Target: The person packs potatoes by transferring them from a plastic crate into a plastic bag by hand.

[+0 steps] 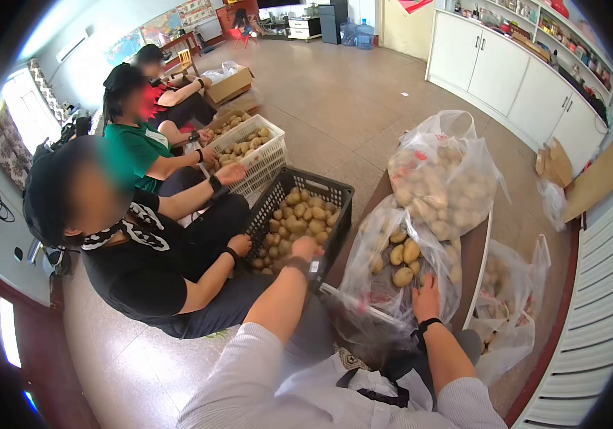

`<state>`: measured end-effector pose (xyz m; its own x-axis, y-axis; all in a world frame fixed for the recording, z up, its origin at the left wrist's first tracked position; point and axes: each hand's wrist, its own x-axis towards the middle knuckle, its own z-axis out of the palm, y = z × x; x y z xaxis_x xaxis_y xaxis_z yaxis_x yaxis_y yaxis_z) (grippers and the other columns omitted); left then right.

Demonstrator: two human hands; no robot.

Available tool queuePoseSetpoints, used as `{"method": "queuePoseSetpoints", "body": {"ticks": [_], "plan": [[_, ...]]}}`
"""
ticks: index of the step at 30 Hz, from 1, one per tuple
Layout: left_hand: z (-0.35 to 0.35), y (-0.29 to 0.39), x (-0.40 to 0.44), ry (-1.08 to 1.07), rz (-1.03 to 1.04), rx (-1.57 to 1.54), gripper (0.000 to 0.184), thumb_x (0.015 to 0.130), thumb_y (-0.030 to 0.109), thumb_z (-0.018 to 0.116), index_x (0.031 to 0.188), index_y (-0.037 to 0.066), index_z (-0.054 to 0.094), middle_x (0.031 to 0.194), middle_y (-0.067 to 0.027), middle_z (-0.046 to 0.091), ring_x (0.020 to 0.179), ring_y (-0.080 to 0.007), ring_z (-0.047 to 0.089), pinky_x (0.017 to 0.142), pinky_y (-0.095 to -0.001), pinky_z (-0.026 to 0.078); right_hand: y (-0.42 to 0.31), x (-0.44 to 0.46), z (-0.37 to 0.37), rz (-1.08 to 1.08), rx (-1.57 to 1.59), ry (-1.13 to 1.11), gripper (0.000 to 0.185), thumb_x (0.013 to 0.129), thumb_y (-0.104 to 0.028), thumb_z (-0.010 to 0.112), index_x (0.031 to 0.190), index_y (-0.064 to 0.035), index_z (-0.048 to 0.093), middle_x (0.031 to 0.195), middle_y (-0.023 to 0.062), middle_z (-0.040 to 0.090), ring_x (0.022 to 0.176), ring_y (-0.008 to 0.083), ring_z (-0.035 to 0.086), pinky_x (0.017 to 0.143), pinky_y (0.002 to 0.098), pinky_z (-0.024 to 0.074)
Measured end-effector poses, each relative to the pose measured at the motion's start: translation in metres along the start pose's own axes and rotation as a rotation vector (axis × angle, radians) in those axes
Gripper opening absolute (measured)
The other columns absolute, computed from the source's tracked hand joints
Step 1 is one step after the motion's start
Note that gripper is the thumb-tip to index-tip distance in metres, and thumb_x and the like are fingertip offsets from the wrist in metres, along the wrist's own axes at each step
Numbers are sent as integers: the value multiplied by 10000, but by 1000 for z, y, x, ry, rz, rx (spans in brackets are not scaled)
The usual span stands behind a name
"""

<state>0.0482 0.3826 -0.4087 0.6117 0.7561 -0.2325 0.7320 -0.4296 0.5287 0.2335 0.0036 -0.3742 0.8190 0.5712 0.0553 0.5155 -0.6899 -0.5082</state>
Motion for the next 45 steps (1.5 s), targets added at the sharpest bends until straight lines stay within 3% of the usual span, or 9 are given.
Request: {"method": "queuePoseSetpoints", "body": {"ticks": [7, 10, 13, 19, 25, 27, 34, 38, 45], "plan": [[-2, -4, -9, 13, -46, -206, 170, 839, 148, 627, 740, 45, 718, 745, -90, 713, 677, -233, 696, 619, -383, 521, -9, -17, -4, 81, 17, 6, 645, 784, -42, 667, 1360, -29, 377, 1350, 248, 439, 1194, 442, 478, 1000, 466, 412], [-17, 8, -25, 51, 79, 153, 162, 836, 154, 632, 743, 46, 707, 733, -87, 701, 660, -231, 686, 619, -379, 528, 1, -20, 1, 85, 1, 37, 639, 768, -10, 641, 1351, -26, 379, 1313, 249, 464, 1177, 438, 482, 1007, 459, 404], [28, -26, 8, 82, 110, -139, 124, 830, 102, 623, 757, 47, 707, 711, -71, 683, 672, -214, 686, 590, -343, 533, 1, -22, 1, 95, 95, 65, 610, 759, -13, 622, 1327, -12, 401, 1259, 253, 499, 1151, 434, 497, 1001, 456, 407], [-27, 81, -60, 120, -393, -1141, 321, 922, 182, 539, 1201, 23, 526, 1017, -143, 607, 797, -241, 642, 608, -346, 556, 14, -7, 10, 148, 216, 187, 442, 788, -91, 614, 1200, 33, 515, 1177, 268, 562, 1118, 419, 532, 974, 459, 423], [-28, 105, -77, -38, -298, -1134, 378, 917, 216, 580, 1233, 20, 513, 1081, -124, 577, 807, -238, 637, 608, -348, 540, 36, 11, 33, 393, 619, 179, 367, 846, -188, 624, 1132, 35, 571, 1075, 181, 612, 999, 299, 606, 875, 431, 475], [-26, 111, -80, -148, -252, -1113, 390, 919, 238, 583, 1241, 28, 511, 1078, -105, 570, 821, -231, 634, 613, -339, 529, 7, 5, 10, 586, 1125, -22, 365, 913, -270, 567, 1200, -47, 534, 943, 85, 619, 755, 221, 624, 599, 330, 487], [-27, 128, -91, -291, -178, -1066, 368, 918, 303, 595, 1174, 46, 530, 1032, -77, 573, 751, -207, 629, 560, -316, 503, -60, 8, -2, 545, 1531, -242, 335, 934, -265, 529, 1221, -93, 532, 1033, 56, 604, 792, 225, 620, 617, 329, 489], [-33, 137, -102, -441, -174, -1013, 489, 918, 401, 594, 1237, 47, 485, 1118, -106, 581, 770, -236, 645, 605, -334, 508, -105, 5, -15, 345, 1531, -484, 344, 896, -159, 535, 1229, -77, 532, 1055, 52, 612, 862, 217, 629, 733, 339, 497], [-36, 141, -101, -757, -71, -991, 483, 944, 448, 579, 1224, 57, 534, 1052, -103, 621, 732, -230, 656, 546, -321, 487, -142, 4, -5, 205, 1155, -471, 340, 976, -333, 549, 1133, -33, 575, 893, 43, 643, 684, 134, 605, 612, 275, 473]]}}
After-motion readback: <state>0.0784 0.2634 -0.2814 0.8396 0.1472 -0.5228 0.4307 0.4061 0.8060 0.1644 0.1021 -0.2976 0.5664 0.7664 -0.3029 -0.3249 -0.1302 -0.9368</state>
